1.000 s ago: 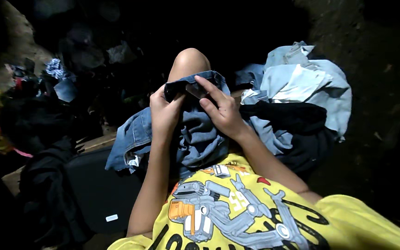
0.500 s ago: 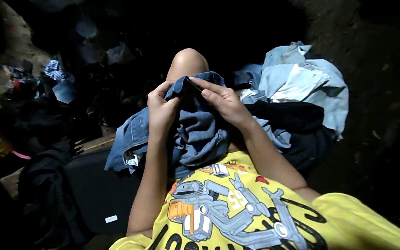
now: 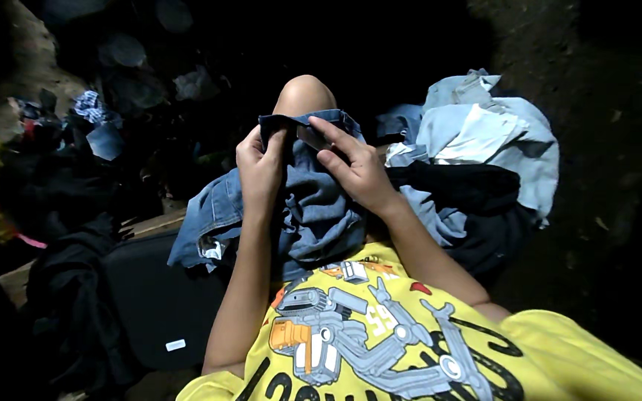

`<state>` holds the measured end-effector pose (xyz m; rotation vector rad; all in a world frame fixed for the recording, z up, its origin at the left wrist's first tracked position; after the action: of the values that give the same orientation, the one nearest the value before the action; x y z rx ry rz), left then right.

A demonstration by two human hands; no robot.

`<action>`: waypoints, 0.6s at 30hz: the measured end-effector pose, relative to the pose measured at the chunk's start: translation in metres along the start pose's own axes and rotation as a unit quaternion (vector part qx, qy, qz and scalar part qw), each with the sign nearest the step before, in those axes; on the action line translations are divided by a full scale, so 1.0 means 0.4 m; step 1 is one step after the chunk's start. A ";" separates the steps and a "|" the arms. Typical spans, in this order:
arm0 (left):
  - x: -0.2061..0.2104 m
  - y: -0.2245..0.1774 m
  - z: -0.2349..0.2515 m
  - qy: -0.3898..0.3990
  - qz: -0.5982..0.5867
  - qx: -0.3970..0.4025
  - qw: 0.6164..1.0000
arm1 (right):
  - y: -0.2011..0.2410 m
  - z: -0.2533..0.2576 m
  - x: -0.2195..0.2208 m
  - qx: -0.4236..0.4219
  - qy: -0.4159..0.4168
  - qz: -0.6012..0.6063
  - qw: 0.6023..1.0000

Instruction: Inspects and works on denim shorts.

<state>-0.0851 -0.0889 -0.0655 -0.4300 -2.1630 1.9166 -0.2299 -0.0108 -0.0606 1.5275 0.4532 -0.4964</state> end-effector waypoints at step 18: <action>-0.002 -0.017 -0.007 0.051 -0.023 -0.041 0.998 | -0.008 0.037 -0.008 0.125 0.144 0.427 0.884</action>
<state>-0.0836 -0.0874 -0.0584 -0.4771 -2.1714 1.7486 -0.2346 -0.0255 -0.0613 1.8777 -0.1008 0.3850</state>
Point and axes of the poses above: each hand's wrist, its own z-axis towards the middle knuckle, its own x-axis out of the palm, y = z × x, the point moved 7 cm from there along z, towards the middle knuckle, and after that the axes turned 7 degrees about y, right-handed, at the moved point
